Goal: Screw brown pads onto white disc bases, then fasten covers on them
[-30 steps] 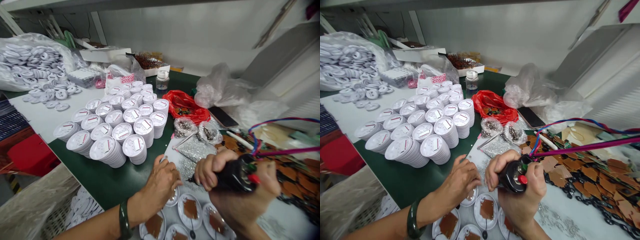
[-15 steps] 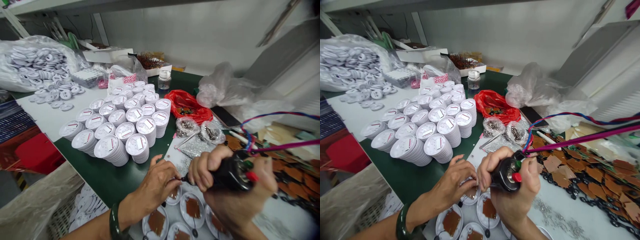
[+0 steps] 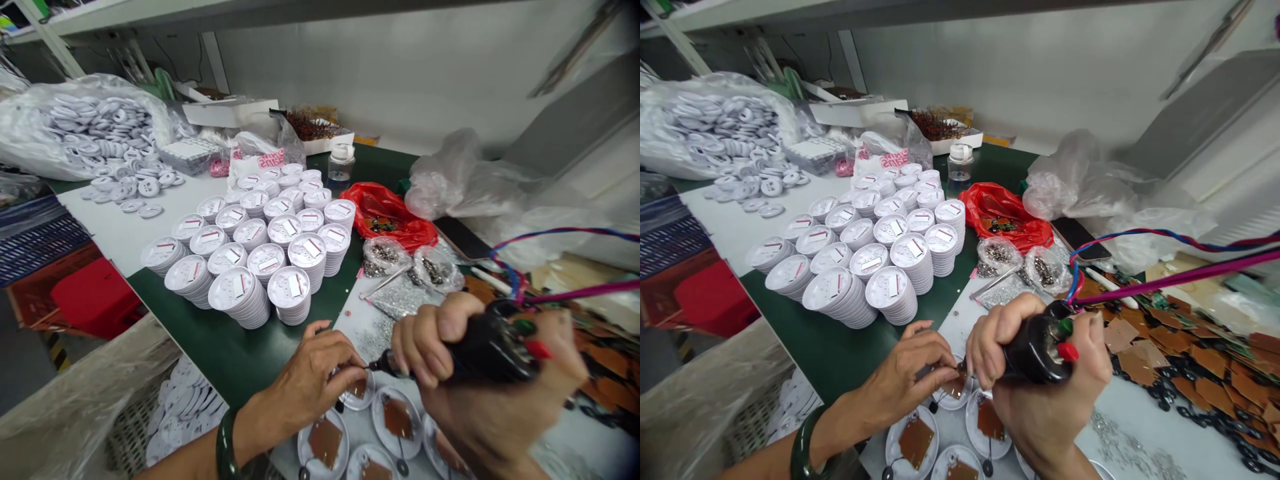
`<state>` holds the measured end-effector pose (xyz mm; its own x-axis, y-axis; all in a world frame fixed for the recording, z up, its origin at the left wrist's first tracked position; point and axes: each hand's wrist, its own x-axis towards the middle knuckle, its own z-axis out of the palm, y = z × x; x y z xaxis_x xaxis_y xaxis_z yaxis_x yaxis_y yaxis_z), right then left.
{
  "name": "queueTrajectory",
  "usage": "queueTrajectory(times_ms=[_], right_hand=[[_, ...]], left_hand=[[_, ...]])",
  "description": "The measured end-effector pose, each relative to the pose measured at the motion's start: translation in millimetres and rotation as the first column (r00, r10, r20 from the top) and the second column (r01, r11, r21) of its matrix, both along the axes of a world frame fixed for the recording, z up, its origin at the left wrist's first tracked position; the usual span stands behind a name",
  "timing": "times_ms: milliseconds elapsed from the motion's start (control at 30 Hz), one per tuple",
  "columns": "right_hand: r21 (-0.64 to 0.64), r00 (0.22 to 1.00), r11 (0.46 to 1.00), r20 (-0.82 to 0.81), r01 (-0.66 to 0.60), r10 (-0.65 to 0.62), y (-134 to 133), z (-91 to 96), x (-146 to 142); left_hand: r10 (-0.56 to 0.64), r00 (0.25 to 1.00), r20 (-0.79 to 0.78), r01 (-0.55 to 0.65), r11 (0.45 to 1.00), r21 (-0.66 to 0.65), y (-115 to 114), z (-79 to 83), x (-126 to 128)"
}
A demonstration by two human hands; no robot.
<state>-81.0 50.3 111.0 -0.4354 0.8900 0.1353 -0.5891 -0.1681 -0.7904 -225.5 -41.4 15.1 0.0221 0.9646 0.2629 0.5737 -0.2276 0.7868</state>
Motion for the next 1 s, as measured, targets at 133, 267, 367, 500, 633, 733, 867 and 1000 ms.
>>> queueTrajectory(times_ms=[133,267,367,500,633,733,867,1000], right_hand=[[-0.028,1.000,0.999,-0.013,0.015,-0.015,5,2.5,-1],[-0.029,1.000,0.999,-0.005,-0.026,0.026,5,5.5,-3],[-0.008,0.998,0.998,-0.002,-0.056,0.056,1,5.9,-4],[0.043,0.998,0.997,0.033,-0.061,0.060,-3,-0.8,-6],[0.087,0.994,0.992,0.072,-0.093,0.087,-3,-17.9,-10],[0.080,0.993,0.993,0.087,-0.082,0.075,-3,-31.9,-15],[0.057,0.988,0.993,0.126,-0.101,0.094,-5,-44.1,-18],[0.037,0.985,0.993,0.136,-0.111,0.105,-4,-50.2,-19]], left_hand=[[0.012,0.999,0.031,-0.013,0.999,0.037,0,-1.6,-1],[-0.057,0.998,0.034,0.054,0.996,0.074,0,0.7,-2],[-0.072,0.997,0.035,0.069,0.994,0.088,-2,0.7,-3],[-0.022,0.996,-0.086,0.023,1.000,0.013,-12,0.8,-3],[0.025,0.954,-0.297,0.001,0.996,0.089,-25,-3.4,6],[0.019,0.913,-0.406,0.048,0.987,0.153,-30,-12.3,13],[0.034,0.875,-0.483,0.059,0.983,0.176,-30,-20.6,18],[0.041,0.865,-0.499,0.060,0.981,0.184,-30,-22.4,18]])
